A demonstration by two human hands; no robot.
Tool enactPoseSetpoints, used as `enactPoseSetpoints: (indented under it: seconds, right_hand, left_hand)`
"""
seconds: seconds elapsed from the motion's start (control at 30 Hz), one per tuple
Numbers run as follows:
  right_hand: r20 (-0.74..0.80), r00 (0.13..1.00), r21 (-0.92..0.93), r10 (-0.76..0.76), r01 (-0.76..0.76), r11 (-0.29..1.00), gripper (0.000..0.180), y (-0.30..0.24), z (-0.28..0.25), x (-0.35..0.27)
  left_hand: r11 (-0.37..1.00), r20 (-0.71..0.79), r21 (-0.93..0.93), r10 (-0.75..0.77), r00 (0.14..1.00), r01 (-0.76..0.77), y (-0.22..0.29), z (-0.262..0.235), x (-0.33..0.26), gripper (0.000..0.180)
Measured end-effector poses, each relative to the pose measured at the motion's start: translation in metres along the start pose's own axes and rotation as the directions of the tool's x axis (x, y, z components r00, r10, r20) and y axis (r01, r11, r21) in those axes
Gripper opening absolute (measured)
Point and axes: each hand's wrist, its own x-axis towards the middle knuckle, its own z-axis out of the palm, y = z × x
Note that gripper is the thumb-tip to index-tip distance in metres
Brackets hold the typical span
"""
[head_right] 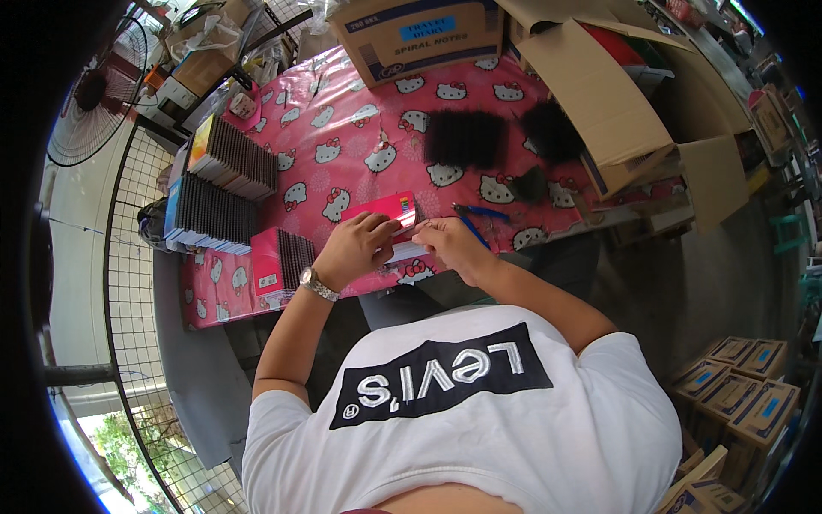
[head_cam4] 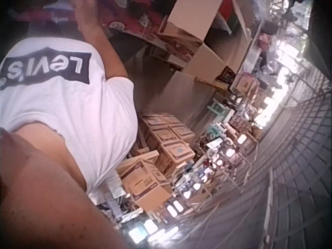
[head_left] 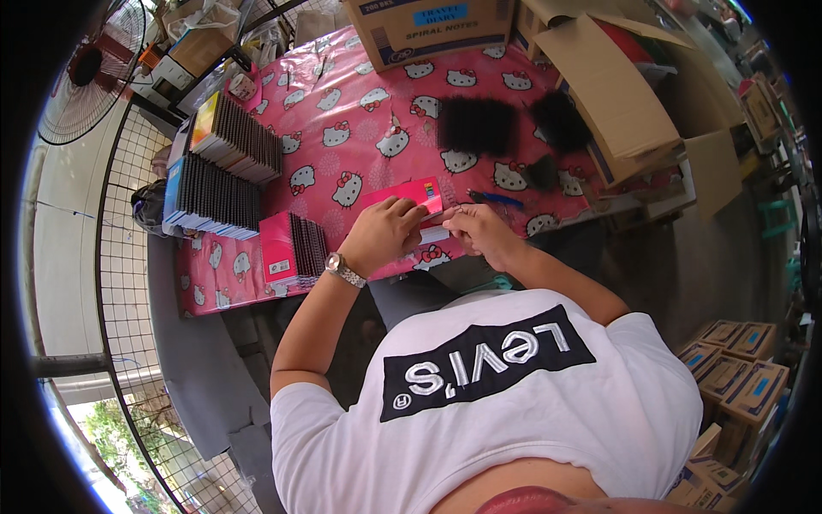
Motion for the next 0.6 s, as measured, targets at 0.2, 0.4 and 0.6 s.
enactPoseSetpoints:
  seconds: [0.2,0.4,0.6]
  right_hand:
    - [0.035,0.971,-0.28,-0.235,0.235,0.931,0.029,-0.021,-0.014,0.007]
    - [0.206,0.648,-0.724,-0.733,0.605,0.332,0.021,-0.054,-0.021,0.005]
    - [0.268,0.534,-0.769,-0.802,0.62,0.155,0.03,-0.052,-0.019,0.006]
  left_hand:
    - [0.998,-0.007,-0.018,-0.067,0.998,0.067,0.006,-0.018,0.01,0.033]
    - [0.978,-0.043,0.03,-0.206,0.978,0.207,0.007,-0.034,0.027,0.029]
    - [0.973,-0.243,0.058,-0.203,0.948,0.223,0.019,-0.008,0.027,0.018]
